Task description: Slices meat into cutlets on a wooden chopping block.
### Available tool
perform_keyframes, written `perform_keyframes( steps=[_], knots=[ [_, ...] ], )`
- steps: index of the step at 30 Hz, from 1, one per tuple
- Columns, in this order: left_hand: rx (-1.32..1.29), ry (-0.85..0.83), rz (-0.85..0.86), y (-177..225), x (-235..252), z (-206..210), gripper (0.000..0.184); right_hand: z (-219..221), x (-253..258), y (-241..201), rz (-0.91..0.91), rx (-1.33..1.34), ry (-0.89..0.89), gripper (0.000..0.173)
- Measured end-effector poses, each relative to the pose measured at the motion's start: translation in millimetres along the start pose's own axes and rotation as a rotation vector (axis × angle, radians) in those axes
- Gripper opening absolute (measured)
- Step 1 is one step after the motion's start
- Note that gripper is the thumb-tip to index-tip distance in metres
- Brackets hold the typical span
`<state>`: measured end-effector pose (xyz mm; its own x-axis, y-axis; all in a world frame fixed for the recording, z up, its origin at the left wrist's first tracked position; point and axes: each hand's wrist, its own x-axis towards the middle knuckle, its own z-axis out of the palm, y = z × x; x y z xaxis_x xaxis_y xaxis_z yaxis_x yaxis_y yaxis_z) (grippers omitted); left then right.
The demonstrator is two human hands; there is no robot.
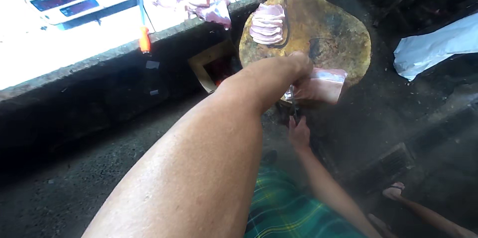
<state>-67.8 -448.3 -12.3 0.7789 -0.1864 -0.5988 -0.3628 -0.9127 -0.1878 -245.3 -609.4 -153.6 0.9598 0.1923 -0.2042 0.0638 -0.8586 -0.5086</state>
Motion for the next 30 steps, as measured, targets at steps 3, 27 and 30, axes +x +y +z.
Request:
perform_keyframes(
  steps=[3,27,30],
  knots=[
    [0.015,0.004,-0.002,0,-3,-1,0.028,-4,-2,-1,-0.021,-0.006,0.028,0.056],
    [-0.246,0.07,-0.049,-16,-23,-4,0.04,-18,-66,89,0.033,-0.038,-0.072,0.054],
    [-0.922,0.326,-0.091,-65,-40,14,0.079,-26,-97,104,-0.039,0.067,0.077,0.056]
  ],
)
